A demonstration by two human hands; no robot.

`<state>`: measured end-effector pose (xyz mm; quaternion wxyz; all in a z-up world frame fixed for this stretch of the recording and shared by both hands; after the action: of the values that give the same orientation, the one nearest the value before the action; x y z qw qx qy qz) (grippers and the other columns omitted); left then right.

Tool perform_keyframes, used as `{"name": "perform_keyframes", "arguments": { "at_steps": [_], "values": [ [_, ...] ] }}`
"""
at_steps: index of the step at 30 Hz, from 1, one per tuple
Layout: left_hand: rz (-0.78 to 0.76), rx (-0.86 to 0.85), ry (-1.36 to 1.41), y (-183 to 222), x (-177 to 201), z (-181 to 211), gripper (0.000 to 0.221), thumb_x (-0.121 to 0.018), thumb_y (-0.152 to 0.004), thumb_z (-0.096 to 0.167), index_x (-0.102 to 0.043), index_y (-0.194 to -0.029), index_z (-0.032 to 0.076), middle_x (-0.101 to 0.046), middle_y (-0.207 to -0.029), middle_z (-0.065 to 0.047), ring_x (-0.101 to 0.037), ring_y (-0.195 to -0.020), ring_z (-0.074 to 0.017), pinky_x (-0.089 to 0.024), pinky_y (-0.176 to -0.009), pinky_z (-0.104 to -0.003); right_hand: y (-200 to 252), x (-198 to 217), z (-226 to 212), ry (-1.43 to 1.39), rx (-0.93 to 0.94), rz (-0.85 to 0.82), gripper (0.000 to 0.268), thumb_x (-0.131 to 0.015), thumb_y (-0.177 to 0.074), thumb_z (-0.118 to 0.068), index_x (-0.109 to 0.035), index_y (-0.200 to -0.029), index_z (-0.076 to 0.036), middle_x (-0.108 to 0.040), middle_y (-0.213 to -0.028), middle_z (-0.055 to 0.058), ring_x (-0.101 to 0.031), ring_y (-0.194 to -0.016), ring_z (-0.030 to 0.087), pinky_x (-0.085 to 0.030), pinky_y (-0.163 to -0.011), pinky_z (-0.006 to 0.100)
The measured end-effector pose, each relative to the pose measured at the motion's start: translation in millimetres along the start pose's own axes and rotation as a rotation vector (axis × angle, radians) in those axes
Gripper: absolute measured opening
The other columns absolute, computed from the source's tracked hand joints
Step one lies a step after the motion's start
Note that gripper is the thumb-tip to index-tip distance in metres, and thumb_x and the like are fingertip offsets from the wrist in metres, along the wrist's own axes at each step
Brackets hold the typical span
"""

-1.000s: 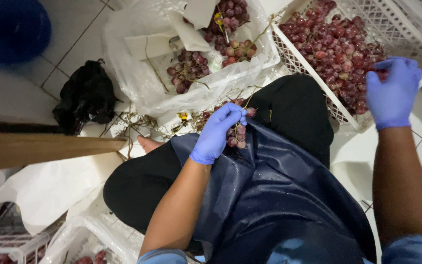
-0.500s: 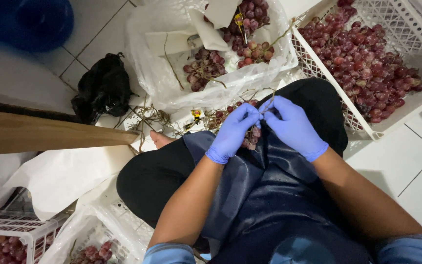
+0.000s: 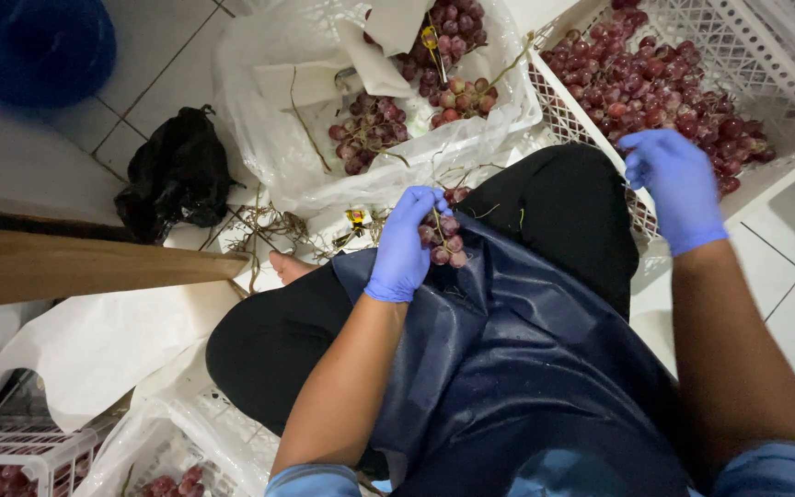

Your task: Sorting grapes by picking them from stems and placing them into different containers for processing.

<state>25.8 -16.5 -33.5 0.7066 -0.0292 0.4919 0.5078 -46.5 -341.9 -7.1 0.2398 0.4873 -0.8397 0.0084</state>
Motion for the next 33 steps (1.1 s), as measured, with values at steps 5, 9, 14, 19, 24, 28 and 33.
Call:
{"name": "perform_keyframes", "arguments": {
  "at_steps": [5, 9, 14, 19, 24, 28, 33],
  "values": [
    [-0.065, 0.136, -0.022, 10, -14, 7, 0.017, -0.055, -0.095, 0.021, -0.052, -0.086, 0.007, -0.055, -0.068, -0.012, -0.051, -0.046, -0.022, -0.038, -0.036, -0.028, -1, 25, 10, -1.003, -0.232, -0.195, 0.018, -0.052, -0.103, -0.013, -0.063, -0.114, -0.004, -0.069, -0.115, 0.012, -0.068, -0.104, 0.02, -0.058, -0.095, 0.032],
    [-0.072, 0.14, -0.063, 9, -14, 4, 0.016, -0.051, -0.097, 0.02, -0.054, -0.091, 0.005, -0.056, -0.073, -0.012, -0.053, -0.051, -0.0219, -0.043, -0.041, -0.03, 11, 19, -9, -0.982, -0.253, -0.139, 0.014, -0.054, -0.101, -0.012, -0.064, -0.109, -0.005, -0.069, -0.114, 0.012, -0.067, -0.101, 0.018, -0.059, -0.092, 0.03],
    [-0.088, 0.071, 0.041, -2, 0, -9, 0.012, -0.053, -0.096, 0.013, -0.055, -0.101, 0.002, -0.056, -0.091, -0.012, -0.056, -0.072, -0.0218, -0.05, -0.056, -0.035, 15, 17, -11, -1.08, -0.172, -0.271, 0.026, -0.048, -0.098, -0.004, -0.058, -0.121, 0.001, -0.063, -0.123, 0.019, -0.064, -0.107, 0.023, -0.058, -0.092, 0.032],
    [-0.127, 0.035, 0.089, -10, 12, -17, 0.014, -0.048, -0.098, 0.009, -0.055, -0.108, 0.002, -0.058, -0.089, -0.014, -0.058, -0.072, -0.0246, -0.045, -0.049, -0.033, -11, 36, 15, -0.752, -0.068, -0.044, 0.023, -0.05, -0.094, -0.003, -0.062, -0.114, -0.009, -0.059, -0.086, 0.0, -0.051, -0.074, 0.007, -0.044, -0.069, 0.017],
    [-0.181, 0.028, 0.154, -2, 2, -9, 0.015, -0.05, -0.099, 0.01, -0.054, -0.109, -0.001, -0.059, -0.088, -0.019, -0.045, -0.054, -0.0154, -0.041, -0.044, -0.03, -23, 45, 9, 0.536, 0.824, 0.309, 0.032, -0.053, -0.1, 0.02, -0.057, -0.131, 0.019, -0.049, -0.13, 0.031, -0.048, -0.114, 0.042, -0.041, -0.097, 0.048],
    [-0.188, 0.001, 0.08, 4, -6, -8, 0.011, -0.057, -0.096, 0.011, -0.053, -0.103, 0.004, -0.055, -0.08, -0.017, -0.054, -0.06, -0.0188, -0.041, -0.045, -0.028, 38, -24, -61, 0.43, 0.598, 0.072, 0.025, -0.055, -0.099, 0.009, -0.059, -0.123, 0.007, -0.058, -0.122, 0.022, -0.055, -0.109, 0.034, -0.043, -0.096, 0.042],
    [-0.12, -0.291, -0.272, -14, 10, -33, 0.006, -0.062, -0.094, 0.006, -0.058, -0.098, 0.008, -0.061, -0.105, -0.008, -0.064, -0.099, -0.0186, -0.053, -0.083, -0.028, 80, -111, -66, 0.238, 0.386, -0.339, 0.03, -0.071, -0.086, -0.007, -0.07, -0.116, -0.013, -0.068, -0.102, 0.01, -0.064, -0.105, 0.028, -0.046, -0.098, 0.043]
  ]
}}
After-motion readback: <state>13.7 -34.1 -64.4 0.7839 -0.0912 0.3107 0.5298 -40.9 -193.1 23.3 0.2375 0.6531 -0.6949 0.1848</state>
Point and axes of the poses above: each hand's wrist, its own y-axis away from the middle knuckle, its own x-axis out of the back of the hand, z = x × y, the point moved 1 cm from there along -y, towards the middle knuckle
